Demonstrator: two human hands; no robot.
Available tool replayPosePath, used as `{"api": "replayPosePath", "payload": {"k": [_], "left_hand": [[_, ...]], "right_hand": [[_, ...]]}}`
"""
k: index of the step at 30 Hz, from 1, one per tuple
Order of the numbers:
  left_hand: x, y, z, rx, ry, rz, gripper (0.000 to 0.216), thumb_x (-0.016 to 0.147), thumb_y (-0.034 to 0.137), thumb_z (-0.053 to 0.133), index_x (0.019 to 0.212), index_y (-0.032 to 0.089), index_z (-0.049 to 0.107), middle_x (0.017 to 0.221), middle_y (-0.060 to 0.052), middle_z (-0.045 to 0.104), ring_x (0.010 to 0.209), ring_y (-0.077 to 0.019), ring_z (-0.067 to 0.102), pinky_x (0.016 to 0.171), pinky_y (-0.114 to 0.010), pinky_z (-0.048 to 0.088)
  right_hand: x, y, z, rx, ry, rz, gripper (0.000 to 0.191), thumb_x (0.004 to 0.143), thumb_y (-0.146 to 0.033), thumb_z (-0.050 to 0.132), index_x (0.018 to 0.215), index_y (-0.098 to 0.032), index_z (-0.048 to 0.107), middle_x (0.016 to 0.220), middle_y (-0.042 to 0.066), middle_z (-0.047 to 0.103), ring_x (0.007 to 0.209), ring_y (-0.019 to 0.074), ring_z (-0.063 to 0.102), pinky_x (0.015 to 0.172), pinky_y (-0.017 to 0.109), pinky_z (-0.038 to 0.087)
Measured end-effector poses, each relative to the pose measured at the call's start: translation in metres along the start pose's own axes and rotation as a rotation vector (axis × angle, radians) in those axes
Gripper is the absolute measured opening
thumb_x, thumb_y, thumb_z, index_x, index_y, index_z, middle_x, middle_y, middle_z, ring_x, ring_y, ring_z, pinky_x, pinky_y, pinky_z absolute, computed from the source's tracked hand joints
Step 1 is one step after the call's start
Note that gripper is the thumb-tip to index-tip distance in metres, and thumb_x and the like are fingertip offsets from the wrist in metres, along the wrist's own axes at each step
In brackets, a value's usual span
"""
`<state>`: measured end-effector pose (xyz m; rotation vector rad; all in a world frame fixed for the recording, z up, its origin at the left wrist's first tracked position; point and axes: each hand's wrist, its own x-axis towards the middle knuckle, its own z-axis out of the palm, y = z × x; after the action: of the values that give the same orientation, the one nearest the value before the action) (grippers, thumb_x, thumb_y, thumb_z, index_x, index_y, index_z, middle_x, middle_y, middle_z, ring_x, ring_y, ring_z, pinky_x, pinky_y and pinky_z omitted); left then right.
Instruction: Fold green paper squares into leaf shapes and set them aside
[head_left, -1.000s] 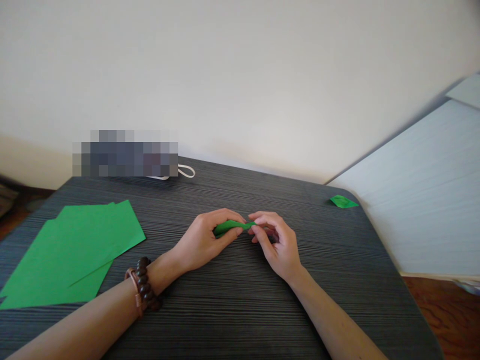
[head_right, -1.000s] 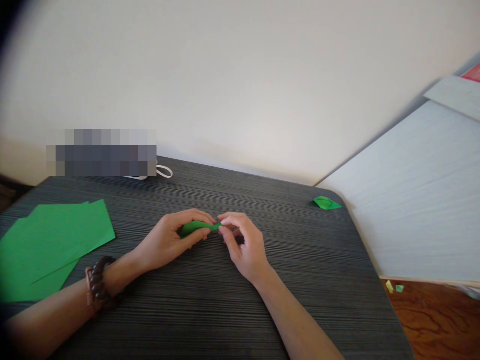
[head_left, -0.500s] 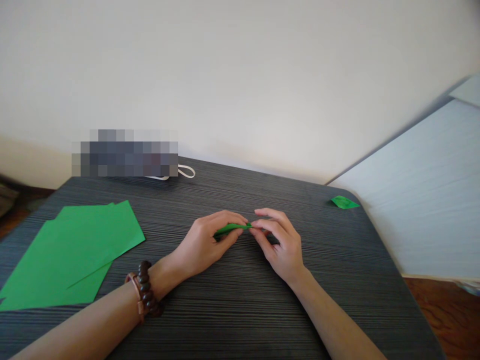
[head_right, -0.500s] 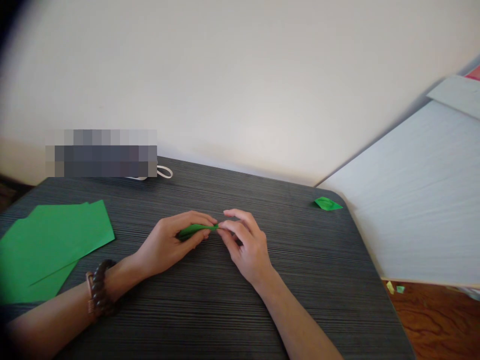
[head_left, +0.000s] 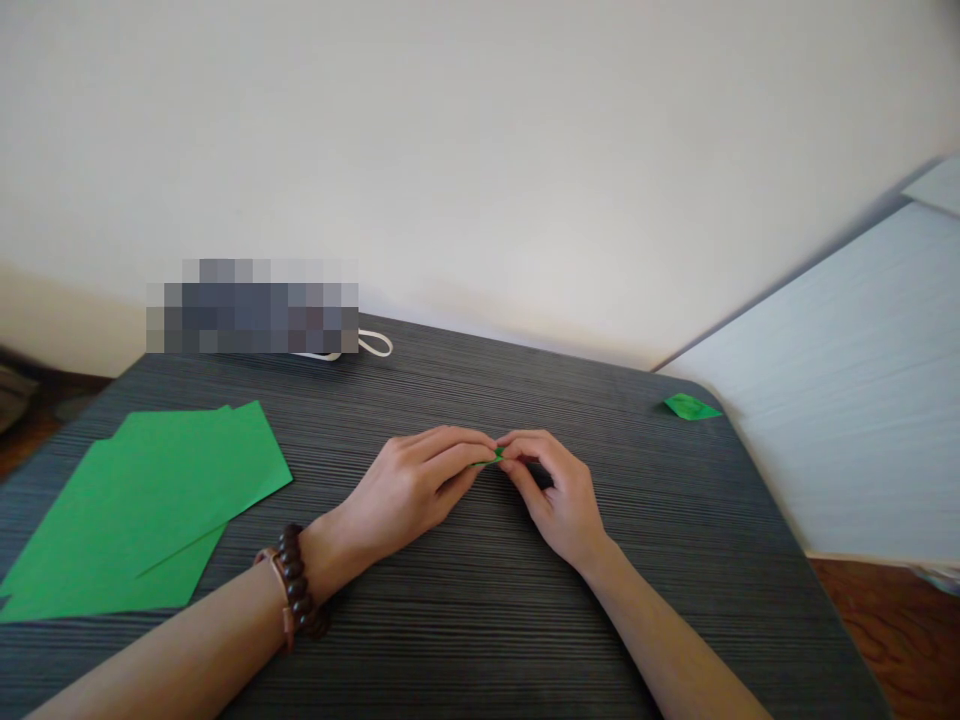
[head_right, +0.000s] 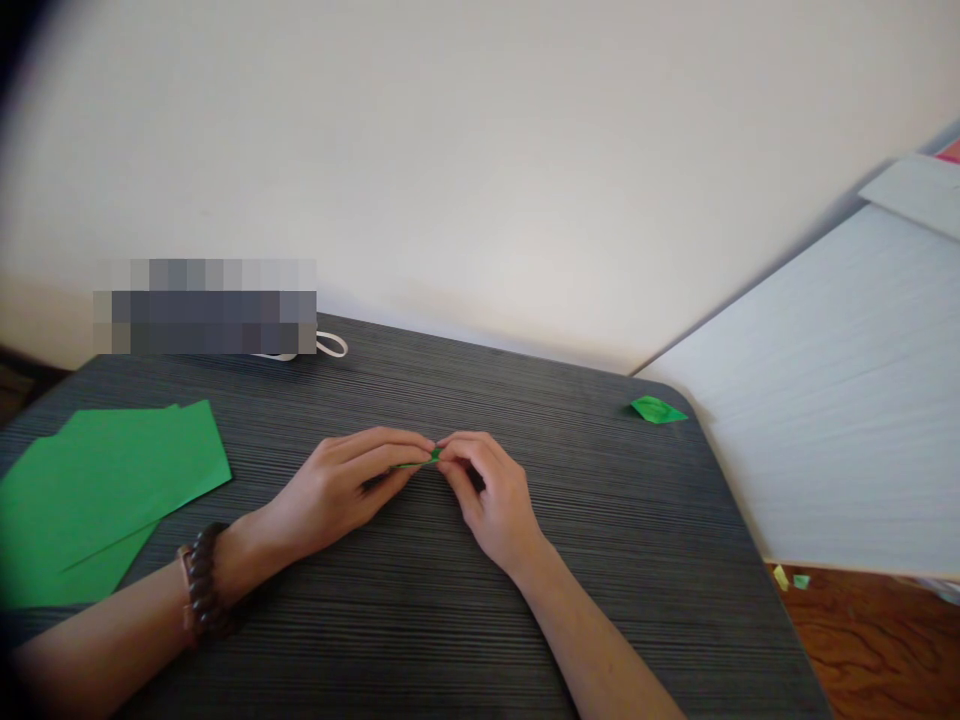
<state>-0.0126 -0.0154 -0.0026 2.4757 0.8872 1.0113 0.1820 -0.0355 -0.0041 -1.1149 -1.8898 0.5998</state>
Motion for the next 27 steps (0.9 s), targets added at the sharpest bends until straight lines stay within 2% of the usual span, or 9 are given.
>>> {"api": "replayPosePath", "payload": {"k": [6,11,15,19,23,27], "left_hand": [[0.0015,0.0006,-0.0019,0.048,0.042,0.031,0.02,0.085,0.013,0.054,0.101,0.021,0.062,0.105,-0.004,0.066,0.092,-0.0153,0.062,0.083,-0.03,0.05],[0.0022,0.0012,-0.0017,0.065,0.051,0.015,0.018,0.084,0.015,0.056,0.1,0.021,0.063,0.104,-0.004,0.066,0.091,-0.0162,0.061,0.083,-0.033,0.049],[0.0058,0.0001,-0.0022,-0.019,0.111,-0.13,0.015,0.083,0.02,0.058,0.098,0.019,0.061,0.102,-0.005,0.064,0.094,-0.0172,0.059,0.084,-0.033,0.049],[0.0079,-0.0035,-0.004,-0.109,0.15,-0.247,0.007,0.082,0.02,0.061,0.088,0.017,0.059,0.1,-0.006,0.061,0.089,-0.0159,0.059,0.074,-0.028,0.051],[0.0045,-0.006,-0.0029,-0.053,0.113,-0.179,0.009,0.082,0.021,0.061,0.091,0.019,0.061,0.104,-0.006,0.061,0.094,-0.0179,0.058,0.084,-0.035,0.048],[0.0013,-0.007,-0.0004,0.024,0.082,-0.079,0.011,0.083,0.022,0.06,0.093,0.022,0.064,0.103,-0.005,0.063,0.094,-0.0191,0.058,0.084,-0.037,0.047]], "right_hand": [[-0.0019,-0.0015,-0.0006,-0.018,-0.009,0.087,0.007,0.087,-0.022,0.052,0.087,-0.021,0.059,0.076,0.0,0.066,0.069,0.0128,0.063,0.067,0.026,0.051],[-0.0015,-0.0037,-0.0003,-0.008,0.0,0.063,0.009,0.087,-0.018,0.052,0.088,-0.021,0.059,0.09,0.002,0.069,0.082,0.0137,0.066,0.076,0.026,0.052],[-0.0027,-0.0005,-0.0033,-0.071,0.078,0.047,0.008,0.086,-0.017,0.053,0.087,-0.022,0.06,0.091,0.001,0.07,0.083,0.0133,0.067,0.077,0.025,0.052],[-0.0042,0.0033,-0.0059,-0.123,0.156,0.061,0.008,0.086,-0.019,0.054,0.086,-0.022,0.061,0.089,0.001,0.071,0.082,0.0156,0.067,0.077,0.029,0.053],[-0.0027,0.0011,-0.0064,-0.159,0.103,-0.01,0.01,0.088,-0.018,0.052,0.091,-0.023,0.06,0.098,0.002,0.07,0.088,0.0162,0.067,0.081,0.031,0.053],[-0.0013,-0.0016,-0.0047,-0.212,0.023,-0.091,0.012,0.088,-0.017,0.051,0.095,-0.024,0.059,0.102,0.001,0.07,0.09,0.0152,0.066,0.081,0.03,0.053]]}}
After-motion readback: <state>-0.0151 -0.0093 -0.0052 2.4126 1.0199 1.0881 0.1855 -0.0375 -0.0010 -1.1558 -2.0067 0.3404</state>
